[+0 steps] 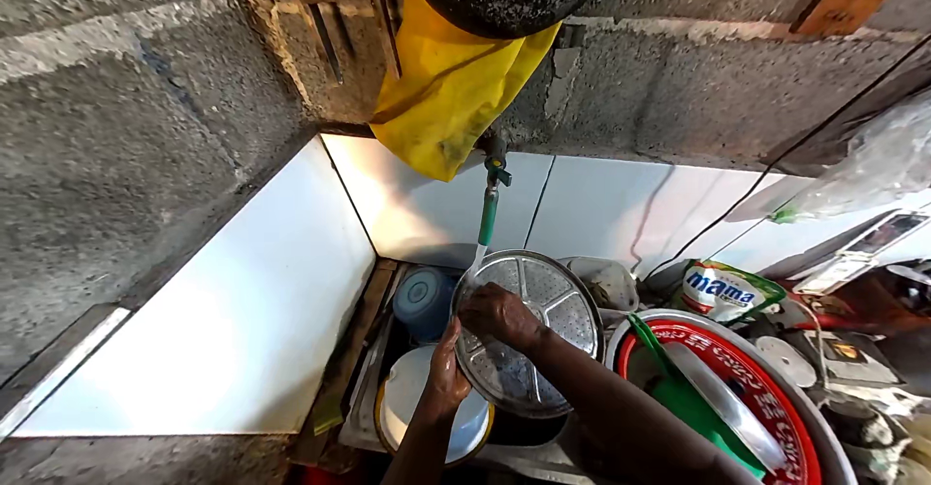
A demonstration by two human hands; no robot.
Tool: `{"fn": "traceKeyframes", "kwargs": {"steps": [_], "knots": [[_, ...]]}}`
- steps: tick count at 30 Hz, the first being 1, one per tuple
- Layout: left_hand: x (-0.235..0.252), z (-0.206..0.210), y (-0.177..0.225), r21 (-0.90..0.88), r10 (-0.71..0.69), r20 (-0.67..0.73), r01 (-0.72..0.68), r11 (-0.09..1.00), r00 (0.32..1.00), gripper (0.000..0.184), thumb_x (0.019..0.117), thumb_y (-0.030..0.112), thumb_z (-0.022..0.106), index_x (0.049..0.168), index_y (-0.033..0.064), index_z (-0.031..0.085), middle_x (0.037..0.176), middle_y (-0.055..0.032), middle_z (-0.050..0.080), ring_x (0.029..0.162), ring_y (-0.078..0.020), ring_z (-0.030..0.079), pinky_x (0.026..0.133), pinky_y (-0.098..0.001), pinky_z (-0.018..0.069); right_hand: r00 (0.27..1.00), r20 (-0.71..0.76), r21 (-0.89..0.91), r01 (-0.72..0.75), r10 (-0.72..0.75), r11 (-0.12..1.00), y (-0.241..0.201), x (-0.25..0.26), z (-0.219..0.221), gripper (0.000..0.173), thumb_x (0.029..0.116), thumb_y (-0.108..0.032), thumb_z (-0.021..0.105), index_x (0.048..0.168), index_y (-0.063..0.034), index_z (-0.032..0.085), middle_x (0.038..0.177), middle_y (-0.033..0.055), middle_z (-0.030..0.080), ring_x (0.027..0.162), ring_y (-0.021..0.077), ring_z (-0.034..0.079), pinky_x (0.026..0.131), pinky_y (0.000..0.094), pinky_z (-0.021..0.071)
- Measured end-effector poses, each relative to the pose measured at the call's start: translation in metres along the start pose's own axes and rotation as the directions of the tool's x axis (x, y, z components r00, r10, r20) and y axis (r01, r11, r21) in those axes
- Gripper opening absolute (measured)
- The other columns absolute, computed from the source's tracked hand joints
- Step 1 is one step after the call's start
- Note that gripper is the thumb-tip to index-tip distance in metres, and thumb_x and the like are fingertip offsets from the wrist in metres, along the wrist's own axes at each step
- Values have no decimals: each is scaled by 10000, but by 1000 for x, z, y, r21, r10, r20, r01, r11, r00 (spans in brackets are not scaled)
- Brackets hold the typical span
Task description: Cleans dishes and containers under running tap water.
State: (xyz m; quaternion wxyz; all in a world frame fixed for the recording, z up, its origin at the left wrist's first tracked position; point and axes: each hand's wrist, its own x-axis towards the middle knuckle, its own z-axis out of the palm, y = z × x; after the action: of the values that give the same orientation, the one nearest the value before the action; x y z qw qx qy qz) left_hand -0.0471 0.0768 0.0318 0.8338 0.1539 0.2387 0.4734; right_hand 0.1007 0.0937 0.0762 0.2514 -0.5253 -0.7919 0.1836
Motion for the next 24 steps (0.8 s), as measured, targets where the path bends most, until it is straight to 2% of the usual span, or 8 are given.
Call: {"fn": "traceKeyframes", "kwargs": {"steps": [8,13,16,18,19,21,22,24], "knots": [[4,-2,3,18,-4,7,4,1000,1000,411,1122,273,228,1312,70,530,1110,-115,724,1025,-211,720,875,-388,612,995,90,-39,-36,39,999,-3,7,-1,265,1028,-178,562,1114,-1,739,1136,220,710,1114,380,675,964,499,539],[9,7,9,30,36,-89,-33,999,995,391,1125,276,261,1372,76,489,1136,-112,711,1017,-207,719,859,-390,616,963,28,-49,-265,266,963,11,3,-1,312,1044,-157,525,1270,-21,690,1333,215,635,1262,381,590,1076,484,469],[13,16,23,66,95,-207,-83,994,974,380,1122,294,284,1329,73,515,1068,-104,711,943,-191,721,797,-379,618,983,90,110,-168,158,980,-1,-26,12,490,1017,-356,604,1385,-34,628,1491,206,535,1406,361,489,1181,492,378],[14,24,33,85,147,-258,-129,988,955,367,1124,290,287,1339,76,493,1075,-88,696,951,-166,709,802,-357,612,992,118,86,-62,52,994,-17,-46,18,650,963,-477,656,1462,-71,567,1539,182,497,1440,344,456,1192,516,357],[14,30,38,79,169,-292,-152,985,941,357,1122,281,299,1342,71,487,1088,-96,687,961,-170,704,809,-360,608,991,129,23,-42,39,999,-24,-52,17,644,964,-453,668,1497,-116,537,1566,153,476,1452,334,443,1183,524,359],[10,43,46,75,198,-362,-183,980,911,340,1117,278,326,1337,72,482,1101,-103,670,965,-178,695,809,-368,603,998,-52,-133,32,-39,991,-25,-55,24,456,958,-143,656,1410,-197,640,1438,119,614,1325,336,585,1063,512,498],[7,50,49,76,216,-379,-203,976,900,332,1115,278,339,1342,78,476,1106,-102,660,969,-181,691,808,-371,601,986,-142,-177,60,-85,982,-23,-53,25,450,942,-45,634,1355,-217,686,1363,104,669,1255,331,638,1012,497,538],[0,65,58,84,270,-355,-257,963,895,322,1114,288,342,1335,93,474,1095,-91,663,964,-179,695,798,-372,609,962,-218,-172,125,-162,977,-26,-43,14,447,929,26,605,1303,-191,719,1308,94,702,1198,319,673,992,475,555]]}}
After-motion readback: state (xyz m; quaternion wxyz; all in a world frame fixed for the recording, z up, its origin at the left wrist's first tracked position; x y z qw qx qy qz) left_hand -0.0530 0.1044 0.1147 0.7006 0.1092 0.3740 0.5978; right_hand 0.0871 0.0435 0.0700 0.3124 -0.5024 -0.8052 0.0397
